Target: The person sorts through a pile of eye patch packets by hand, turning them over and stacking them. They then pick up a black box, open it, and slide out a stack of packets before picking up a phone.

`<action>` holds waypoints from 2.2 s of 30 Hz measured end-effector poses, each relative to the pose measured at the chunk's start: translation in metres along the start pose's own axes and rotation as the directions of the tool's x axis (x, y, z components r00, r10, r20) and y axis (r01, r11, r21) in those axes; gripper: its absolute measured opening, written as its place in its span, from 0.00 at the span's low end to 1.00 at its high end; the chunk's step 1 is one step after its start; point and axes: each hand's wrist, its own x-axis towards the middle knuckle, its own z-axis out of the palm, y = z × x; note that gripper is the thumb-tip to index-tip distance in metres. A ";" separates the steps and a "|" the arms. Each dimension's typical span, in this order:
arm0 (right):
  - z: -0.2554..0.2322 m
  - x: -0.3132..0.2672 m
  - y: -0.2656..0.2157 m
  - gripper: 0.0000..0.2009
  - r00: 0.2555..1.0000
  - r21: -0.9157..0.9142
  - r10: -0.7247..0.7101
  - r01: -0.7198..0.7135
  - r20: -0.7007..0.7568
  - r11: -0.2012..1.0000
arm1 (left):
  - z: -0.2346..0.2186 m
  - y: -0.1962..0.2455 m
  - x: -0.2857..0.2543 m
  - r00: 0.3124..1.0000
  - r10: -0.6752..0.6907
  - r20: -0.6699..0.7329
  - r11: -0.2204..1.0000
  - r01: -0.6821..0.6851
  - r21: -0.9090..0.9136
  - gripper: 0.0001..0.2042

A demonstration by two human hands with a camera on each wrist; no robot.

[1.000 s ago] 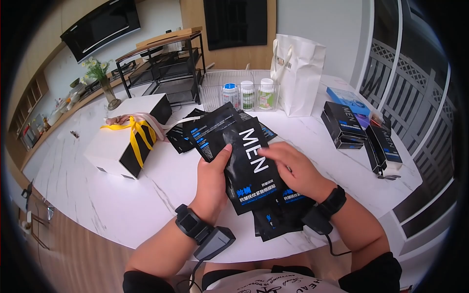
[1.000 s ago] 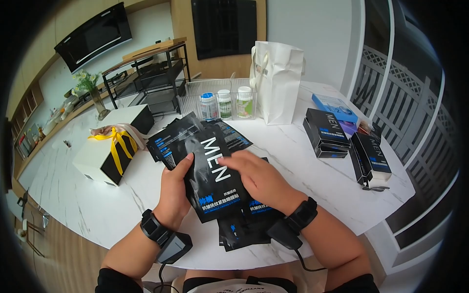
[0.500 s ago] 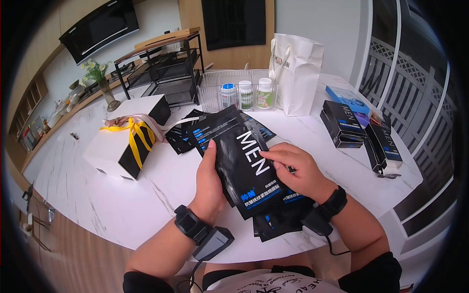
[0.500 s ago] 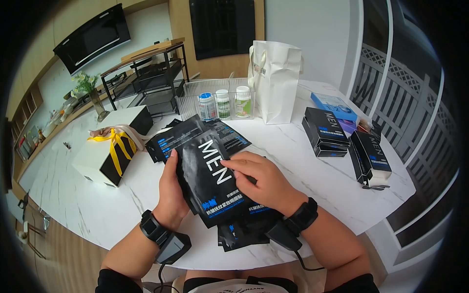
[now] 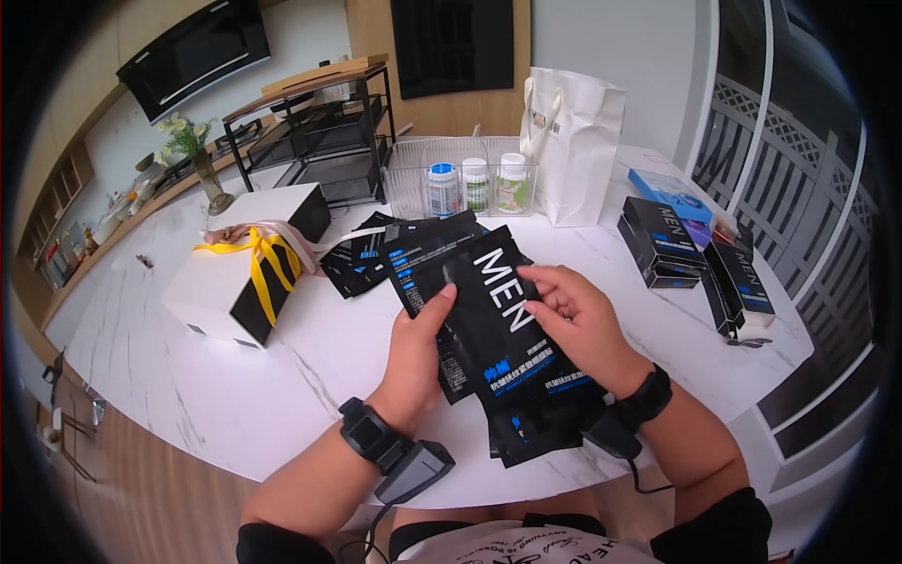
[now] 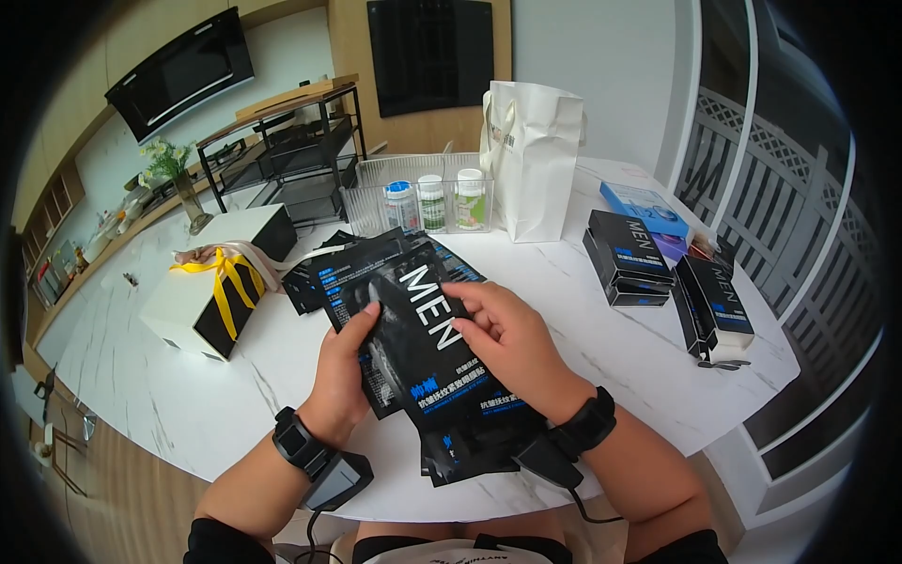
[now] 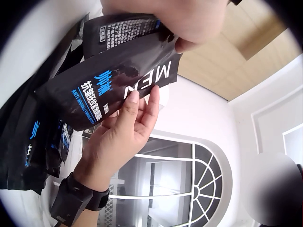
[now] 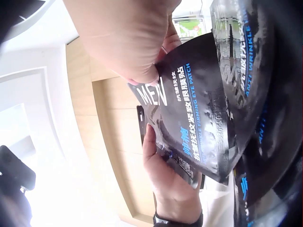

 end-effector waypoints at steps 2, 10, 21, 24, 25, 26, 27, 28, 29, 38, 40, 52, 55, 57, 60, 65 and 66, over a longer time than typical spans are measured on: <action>0.002 0.001 -0.003 0.18 1.000 0.127 0.004 -0.001 -0.021 0.992 | -0.003 -0.004 0.002 1.000 0.020 -0.002 0.998 -0.020 0.065 0.13; -0.016 0.008 -0.003 0.16 0.985 0.245 0.167 -0.153 -0.039 0.957 | 0.002 0.000 -0.001 1.000 0.025 -0.010 0.999 -0.025 -0.033 0.14; -0.028 -0.005 0.008 0.15 0.961 -0.597 0.243 -0.119 0.130 0.794 | -0.003 0.003 0.000 0.995 0.097 -0.015 0.989 -0.098 -0.115 0.14; -0.027 -0.006 0.000 0.14 0.969 -0.689 0.213 -0.071 0.124 0.722 | 0.001 0.005 -0.002 0.994 0.112 0.013 0.990 -0.111 -0.085 0.13; -0.028 -0.005 -0.003 0.13 0.978 -0.750 0.172 -0.023 0.122 0.661 | 0.001 0.004 -0.001 0.991 0.131 0.029 0.991 -0.130 -0.035 0.12; -0.027 -0.004 -0.005 0.13 0.978 -0.750 0.171 -0.021 0.123 0.661 | 0.001 0.003 0.000 0.988 0.149 0.045 0.989 -0.150 0.015 0.12; -0.026 -0.001 -0.007 0.13 0.984 -0.697 0.157 -0.055 0.083 0.715 | 0.001 0.002 0.001 0.988 0.151 0.044 0.988 -0.151 0.015 0.12; -0.025 0.001 -0.009 0.12 0.988 -0.639 0.147 -0.087 0.042 0.765 | 0.001 0.001 0.002 0.987 0.152 0.045 0.988 -0.153 0.025 0.12; -0.024 0.001 -0.012 0.12 0.988 -0.638 0.147 -0.086 0.042 0.765 | 0.001 0.000 0.003 0.987 0.153 0.047 0.987 -0.155 0.035 0.11; 0.004 -0.007 -0.011 0.44 0.970 0.254 -0.121 0.065 0.211 0.965 | 0.000 -0.015 0.002 0.896 -0.149 0.417 0.969 0.047 0.244 0.14; 0.002 -0.005 -0.011 0.44 0.953 0.274 -0.129 0.050 0.276 0.960 | 0.003 -0.017 -0.003 0.871 -0.193 0.451 0.965 0.085 0.248 0.14; -0.012 -0.002 -0.023 0.33 0.996 0.305 0.039 -0.064 0.086 0.950 | -0.005 -0.005 0.001 0.875 0.013 0.484 0.910 -0.211 0.357 0.17; -0.015 0.001 -0.026 0.37 0.995 0.172 0.049 -0.063 0.087 0.983 | -0.008 -0.005 0.004 0.883 0.065 0.464 0.982 -0.140 0.130 0.22; -0.014 0.001 -0.028 0.37 0.992 0.080 0.051 -0.060 0.114 0.995 | -0.004 0.001 0.000 0.875 0.121 0.469 0.976 -0.190 0.102 0.23; -0.010 0.001 -0.024 0.37 0.997 0.054 -0.039 0.043 -0.062 0.998 | -0.001 -0.004 0.000 0.900 0.084 0.428 0.923 -0.233 0.307 0.12; -0.014 0.004 -0.023 0.26 0.975 0.508 0.066 0.053 -0.212 0.860 | -0.001 -0.014 0.001 0.906 0.106 0.410 0.929 -0.238 0.285 0.08; -0.015 0.005 -0.024 0.24 0.971 0.558 0.112 0.026 -0.211 0.829 | -0.002 -0.014 0.002 0.906 0.106 0.411 0.929 -0.238 0.285 0.08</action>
